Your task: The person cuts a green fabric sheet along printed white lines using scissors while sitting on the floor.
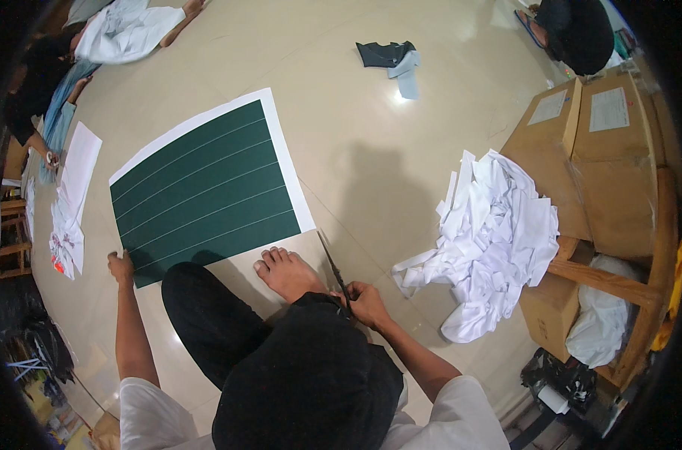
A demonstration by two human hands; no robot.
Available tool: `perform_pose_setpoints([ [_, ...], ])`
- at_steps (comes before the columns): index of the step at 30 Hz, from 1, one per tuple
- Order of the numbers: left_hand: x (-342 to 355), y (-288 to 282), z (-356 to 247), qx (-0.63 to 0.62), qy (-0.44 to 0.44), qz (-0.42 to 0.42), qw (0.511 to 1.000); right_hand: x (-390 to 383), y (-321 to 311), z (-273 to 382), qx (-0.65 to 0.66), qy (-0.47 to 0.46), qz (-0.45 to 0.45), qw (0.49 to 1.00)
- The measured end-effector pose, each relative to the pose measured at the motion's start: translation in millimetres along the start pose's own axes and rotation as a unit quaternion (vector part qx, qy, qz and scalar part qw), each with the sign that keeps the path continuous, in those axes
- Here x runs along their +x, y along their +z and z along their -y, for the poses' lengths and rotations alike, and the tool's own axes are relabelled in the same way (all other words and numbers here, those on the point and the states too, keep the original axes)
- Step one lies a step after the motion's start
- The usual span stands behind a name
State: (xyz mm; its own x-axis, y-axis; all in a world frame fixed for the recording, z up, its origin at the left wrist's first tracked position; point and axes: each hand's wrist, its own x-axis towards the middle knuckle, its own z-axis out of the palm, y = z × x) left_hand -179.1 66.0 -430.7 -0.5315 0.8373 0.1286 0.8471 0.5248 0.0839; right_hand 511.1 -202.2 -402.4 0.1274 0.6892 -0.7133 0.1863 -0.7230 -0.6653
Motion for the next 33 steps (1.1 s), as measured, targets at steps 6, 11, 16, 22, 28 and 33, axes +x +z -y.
perform_pose_setpoints([
  [6,-133,-79,-230,-0.355,0.13,0.261,0.888,6,0,-8,0.06,0.014,0.027,0.998],
  [11,-257,-130,-327,-0.524,0.013,0.523,0.672,4,7,14,0.085,0.028,0.077,0.993],
  [16,-345,-99,-339,-0.589,-0.281,0.584,0.483,8,27,45,0.099,0.047,0.094,0.989],
  [22,-367,-34,-337,-0.599,-0.325,0.547,0.486,14,46,52,0.108,0.029,0.062,0.992],
  [28,-361,-39,-365,-0.586,-0.393,0.533,0.467,17,56,55,0.117,0.027,0.037,0.992],
  [33,-368,-50,-375,-0.603,-0.386,0.504,0.484,22,58,37,0.102,0.022,0.016,0.994],
])
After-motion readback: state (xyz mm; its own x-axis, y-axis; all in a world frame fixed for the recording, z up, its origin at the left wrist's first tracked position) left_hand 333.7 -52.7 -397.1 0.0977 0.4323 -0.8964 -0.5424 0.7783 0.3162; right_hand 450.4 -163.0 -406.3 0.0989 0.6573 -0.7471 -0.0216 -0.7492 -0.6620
